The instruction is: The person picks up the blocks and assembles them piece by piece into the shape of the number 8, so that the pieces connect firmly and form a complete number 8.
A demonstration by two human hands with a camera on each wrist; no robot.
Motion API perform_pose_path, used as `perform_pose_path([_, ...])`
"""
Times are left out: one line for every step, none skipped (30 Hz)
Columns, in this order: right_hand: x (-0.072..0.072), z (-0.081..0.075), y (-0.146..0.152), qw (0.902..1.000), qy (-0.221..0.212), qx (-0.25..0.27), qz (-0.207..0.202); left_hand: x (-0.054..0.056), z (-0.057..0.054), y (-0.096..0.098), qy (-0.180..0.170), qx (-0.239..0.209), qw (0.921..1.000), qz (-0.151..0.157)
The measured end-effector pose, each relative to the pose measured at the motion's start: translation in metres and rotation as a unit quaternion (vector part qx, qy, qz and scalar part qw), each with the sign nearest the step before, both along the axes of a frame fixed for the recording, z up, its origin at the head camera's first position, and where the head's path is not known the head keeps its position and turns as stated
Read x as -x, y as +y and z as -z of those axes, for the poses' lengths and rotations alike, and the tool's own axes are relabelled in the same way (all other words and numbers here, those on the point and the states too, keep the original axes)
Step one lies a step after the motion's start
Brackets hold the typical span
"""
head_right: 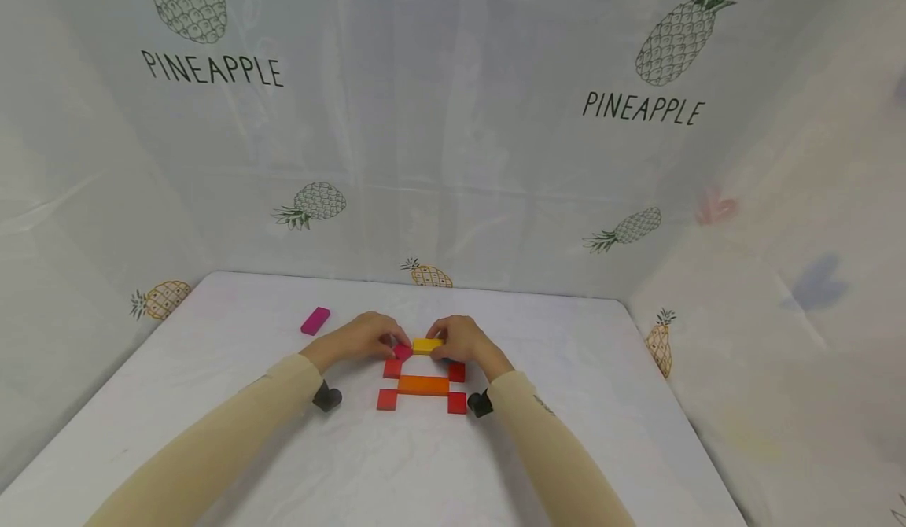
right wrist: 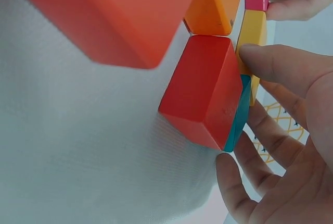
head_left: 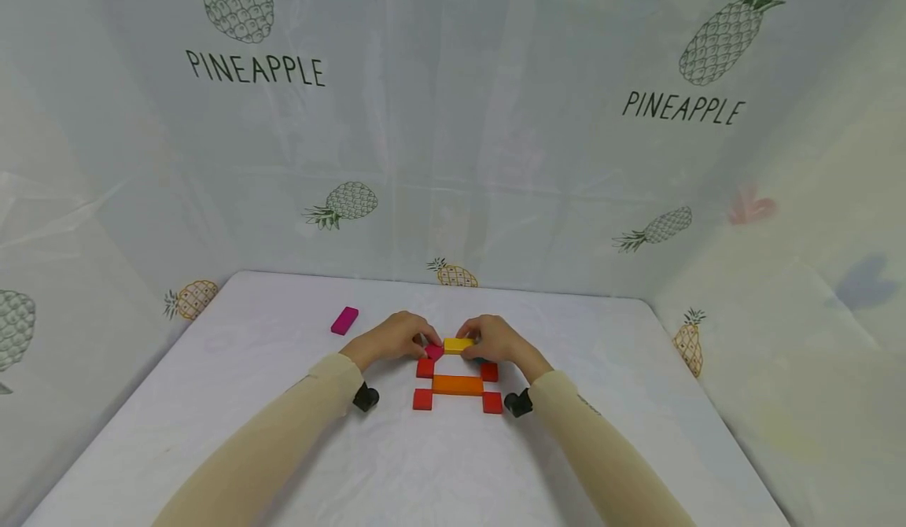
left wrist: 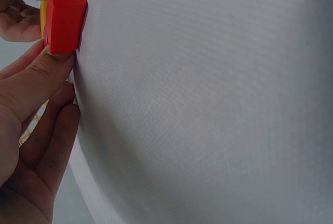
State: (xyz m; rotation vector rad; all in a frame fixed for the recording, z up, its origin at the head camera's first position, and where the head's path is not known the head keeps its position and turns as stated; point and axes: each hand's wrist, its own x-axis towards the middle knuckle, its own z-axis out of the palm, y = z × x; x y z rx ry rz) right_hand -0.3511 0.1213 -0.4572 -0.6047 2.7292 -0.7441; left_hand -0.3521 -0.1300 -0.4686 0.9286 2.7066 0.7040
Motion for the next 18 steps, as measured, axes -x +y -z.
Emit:
perform_pose_path([0.0,0.0,0.0,1.0,0.001,0.0,0.0,0.0,0.0,0.0,0.0,-0.002,1.0,0.0])
perform_pose_path([0.0,0.001,0.0,1.0,0.001,-0.001,0.0,0.0,0.0,0.0,0.0,-0.002,1.0,0.0])
perform_pose_path([0.0,0.001,0.0,1.0,0.001,0.0,0.0,0.0,0.0,0.0,-0.001,-0.002,1.0,0.0])
perform_pose_path([0.0,0.001,0.0,1.0,0.001,0.0,0.0,0.0,-0.001,0.0,-0.001,-0.001,1.0,0.0])
perform_pose_path([0.0,0.001,0.0,1.0,0.001,0.001,-0.001,-0.001,-0.001,0.0,0.0,0.0,1.0,-0.001])
perform_pose_path([0.0,0.001,-0.001,1.0,0.0,0.002,-0.001,-0.001,-0.001,0.0,0.001,0.001,1.0,-0.001])
perform_pose_path([0.0,0.001,-0.001,1.0,0.0,0.002,0.0,-0.001,-0.001,0.0,0.002,0.002,1.0,-0.001])
perform_pose_path([0.0,0.001,-0.001,1.0,0.0,0.002,0.0,-0.001,-0.001,0.0,0.001,0.002,1.0,-0.002])
perform_pose_path([0.0,0.0,-0.001,1.0,0.0,0.001,0.0,-0.001,-0.002,0.0,0.0,0.001,1.0,-0.003])
perform_pose_path([0.0,0.0,-0.001,1.0,0.0,0.001,0.0,-0.001,-0.002,0.0,-0.001,0.001,1.0,-0.003])
perform_pose_path([0.0,0.0,0.0,1.0,0.001,0.001,-0.001,-0.002,-0.002,0.0,-0.003,0.0,1.0,-0.004])
perform_pose_path([-0.001,-0.001,0.0,1.0,0.001,0.001,-0.002,-0.002,-0.003,0.0,-0.005,-0.002,1.0,-0.004])
perform_pose_path([-0.001,-0.001,0.0,1.0,0.0,0.003,-0.004,-0.002,-0.003,0.0,-0.006,-0.002,1.0,-0.004])
perform_pose_path([-0.001,-0.002,0.001,1.0,0.0,0.004,-0.008,-0.002,-0.003,0.0,-0.006,-0.003,1.0,-0.004])
perform_pose_path([-0.001,-0.002,0.003,0.9999,-0.001,0.006,-0.01,-0.002,-0.003,0.0,-0.006,-0.003,1.0,-0.003])
perform_pose_path([-0.002,-0.003,0.004,0.9999,-0.002,0.009,-0.013,-0.002,-0.002,0.0,-0.005,-0.002,1.0,-0.002])
perform_pose_path([-0.002,-0.004,0.007,0.9998,-0.003,0.012,-0.016,-0.002,-0.002,0.0,-0.004,-0.003,1.0,0.0])
perform_pose_path([-0.002,-0.005,0.009,0.9997,-0.003,0.015,-0.02,-0.001,-0.001,0.0,-0.003,-0.003,1.0,0.002])
